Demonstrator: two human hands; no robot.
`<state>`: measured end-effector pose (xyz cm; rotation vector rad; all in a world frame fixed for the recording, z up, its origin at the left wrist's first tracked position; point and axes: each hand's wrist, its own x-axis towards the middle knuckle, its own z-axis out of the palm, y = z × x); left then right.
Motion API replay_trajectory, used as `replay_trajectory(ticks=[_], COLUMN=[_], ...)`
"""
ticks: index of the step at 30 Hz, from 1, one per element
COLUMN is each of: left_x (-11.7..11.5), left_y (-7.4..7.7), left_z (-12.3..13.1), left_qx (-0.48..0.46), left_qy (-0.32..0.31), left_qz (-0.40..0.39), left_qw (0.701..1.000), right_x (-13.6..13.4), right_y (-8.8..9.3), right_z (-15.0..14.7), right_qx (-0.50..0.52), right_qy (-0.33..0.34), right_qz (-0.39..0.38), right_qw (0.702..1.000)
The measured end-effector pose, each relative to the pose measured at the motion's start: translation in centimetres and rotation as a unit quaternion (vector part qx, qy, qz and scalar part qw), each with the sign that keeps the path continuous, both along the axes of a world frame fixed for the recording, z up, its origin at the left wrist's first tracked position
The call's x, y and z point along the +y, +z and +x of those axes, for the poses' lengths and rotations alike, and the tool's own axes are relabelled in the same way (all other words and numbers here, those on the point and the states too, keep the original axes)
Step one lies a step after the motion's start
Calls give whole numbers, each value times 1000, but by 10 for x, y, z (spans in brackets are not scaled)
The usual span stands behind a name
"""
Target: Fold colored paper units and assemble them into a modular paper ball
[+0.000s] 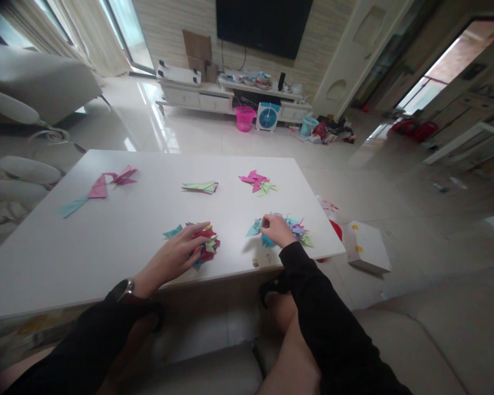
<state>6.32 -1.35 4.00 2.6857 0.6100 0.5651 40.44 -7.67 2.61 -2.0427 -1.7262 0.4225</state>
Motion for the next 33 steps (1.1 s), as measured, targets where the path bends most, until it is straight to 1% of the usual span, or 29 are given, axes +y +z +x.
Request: replay_trajectory(ticks=[2, 4, 8, 15, 22, 33], left_x=[0, 0, -1, 0, -1, -1], left_y=[-1, -1, 1, 1, 3, 7], left_z=[1, 0, -1, -4, -6, -8], left_qx=[1, 5, 6, -10, -4, -2], left_qy=[-2, -2, 0, 4, 6, 8], left_qz=[-4, -8, -10, -11, -4, -17], left_qw=[1000, 1000, 1000, 1000, 1000, 1000], right_x=[1, 2, 3, 6, 8, 23], right_y=[-3, -6, -12, -17, -20, -17], right_z=[-3, -5, -7, -9, -13, -24], right_qx=[-33, -63, -83, -97, -111, -141], right_qy=[27, 39, 51, 42, 36, 38], right_qz=[-37, -70, -101, -118, -125, -140], right_qw=[998, 995, 990, 987, 985, 979])
